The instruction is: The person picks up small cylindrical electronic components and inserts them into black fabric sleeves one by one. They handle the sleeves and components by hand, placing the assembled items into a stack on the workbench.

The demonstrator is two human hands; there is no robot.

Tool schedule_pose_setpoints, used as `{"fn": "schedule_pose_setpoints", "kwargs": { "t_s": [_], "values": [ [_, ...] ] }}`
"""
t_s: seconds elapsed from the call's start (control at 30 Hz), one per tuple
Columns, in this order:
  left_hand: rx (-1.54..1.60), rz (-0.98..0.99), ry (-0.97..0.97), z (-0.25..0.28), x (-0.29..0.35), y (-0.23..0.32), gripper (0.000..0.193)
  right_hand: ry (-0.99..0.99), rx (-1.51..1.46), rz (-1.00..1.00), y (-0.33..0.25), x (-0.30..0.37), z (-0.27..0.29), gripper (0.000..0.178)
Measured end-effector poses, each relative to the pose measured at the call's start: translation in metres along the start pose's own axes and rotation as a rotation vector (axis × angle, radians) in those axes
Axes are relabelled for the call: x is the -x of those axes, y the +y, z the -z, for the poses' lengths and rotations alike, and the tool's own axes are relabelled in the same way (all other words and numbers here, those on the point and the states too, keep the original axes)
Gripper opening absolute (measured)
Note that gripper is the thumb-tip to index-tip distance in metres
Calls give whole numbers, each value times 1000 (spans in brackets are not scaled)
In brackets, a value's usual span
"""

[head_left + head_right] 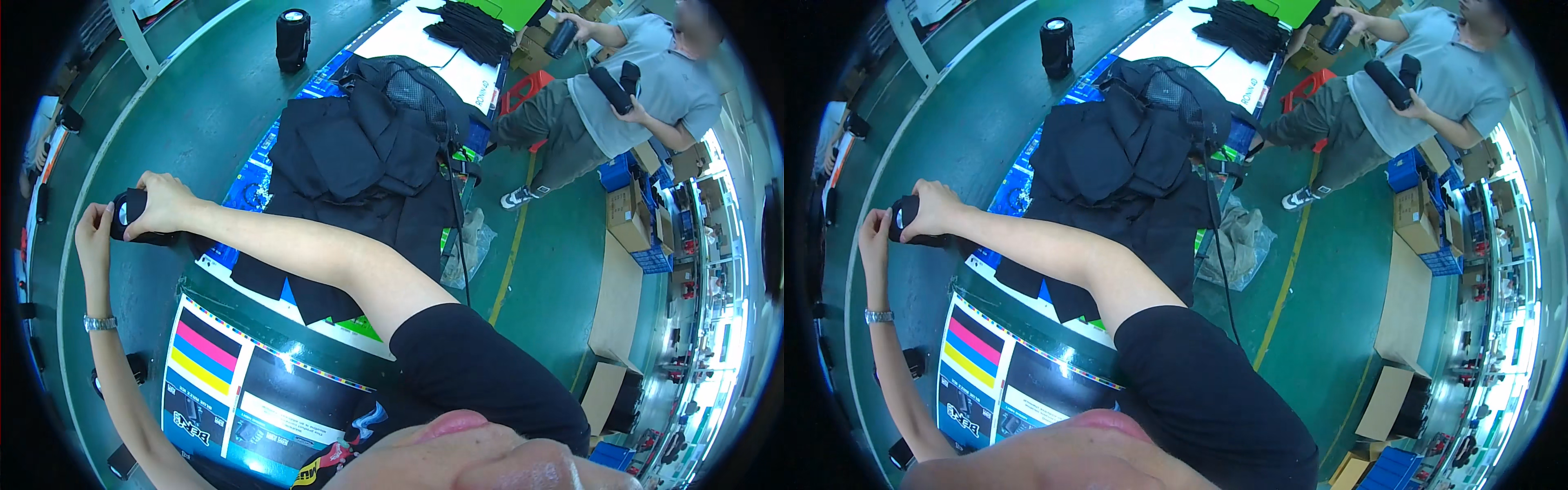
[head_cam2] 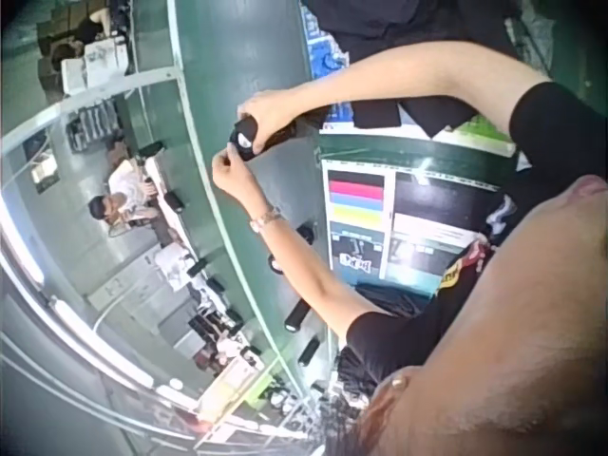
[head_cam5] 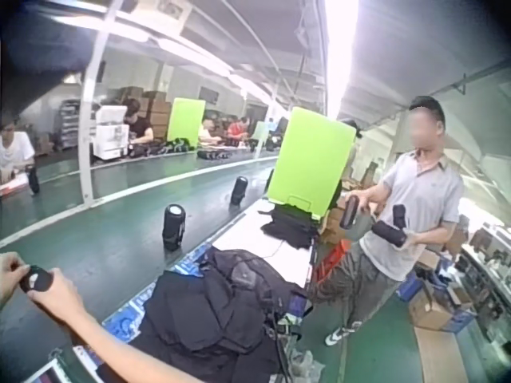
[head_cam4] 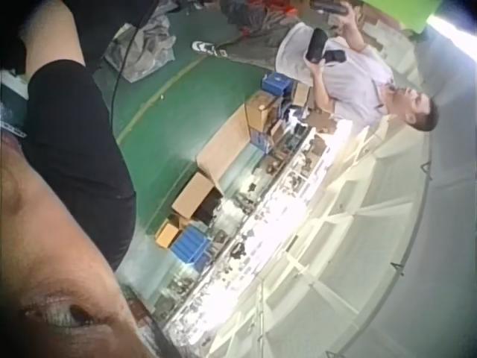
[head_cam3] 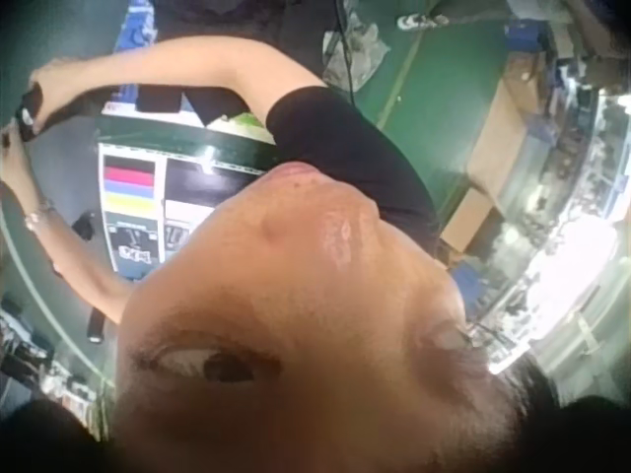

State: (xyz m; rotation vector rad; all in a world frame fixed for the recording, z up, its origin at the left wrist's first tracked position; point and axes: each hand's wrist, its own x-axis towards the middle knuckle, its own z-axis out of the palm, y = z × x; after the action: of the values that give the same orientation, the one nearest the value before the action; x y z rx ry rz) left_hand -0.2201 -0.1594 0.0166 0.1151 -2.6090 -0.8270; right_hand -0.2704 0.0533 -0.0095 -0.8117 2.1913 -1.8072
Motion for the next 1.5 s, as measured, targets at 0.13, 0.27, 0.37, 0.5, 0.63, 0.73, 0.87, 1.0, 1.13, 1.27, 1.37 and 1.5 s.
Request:
{"fn": "schedule_pose_setpoints", "kwargs": {
  "t_s": [0.13, 0.27, 0.37, 0.5, 0.63, 0.73, 0.87, 1.0, 1.13, 1.27, 1.37, 1.5],
  "values": [
    [-96, -128, 184, -10, 24, 55, 16, -56, -4, -35, 4, -4, 5, 89],
    [-137, -369, 126, -23, 29, 103, 12, 18, 4, -27, 20, -22, 12, 87],
    [-134, -388, 216, -31, 32, 101, 10, 32, 40, -40, 12, -23, 14, 82],
    [-191, -306, 283, -20, 31, 88, 11, 48, 77, 60, -3, -9, 11, 81],
    [-111, -288, 289, -29, 34, 90, 10, -106, 404, 214, 8, 3, 39, 91],
    [-88, -341, 333, -35, 36, 92, 10, -331, 713, 104, 18, -3, 63, 44],
    [-69, -414, 333, -33, 40, 98, 14, -271, 536, -160, 60, -33, 68, 26],
    [360, -173, 554, -36, 19, 76, 29, 76, 355, -75, 71, -74, 66, 36],
    [1337, 255, 494, -62, -3, 42, 55, 146, -246, -204, 43, -89, 32, 31],
    [1479, 413, 407, -115, -8, 62, 66, 108, -621, -323, 36, -90, 5, 32],
    [1323, 163, 446, -126, -2, 57, 67, 134, -784, -81, 57, -82, -2, 30],
    [1495, 448, 683, -158, 4, 55, 57, 256, -523, -83, 108, -86, 2, 30]
  ]
}}
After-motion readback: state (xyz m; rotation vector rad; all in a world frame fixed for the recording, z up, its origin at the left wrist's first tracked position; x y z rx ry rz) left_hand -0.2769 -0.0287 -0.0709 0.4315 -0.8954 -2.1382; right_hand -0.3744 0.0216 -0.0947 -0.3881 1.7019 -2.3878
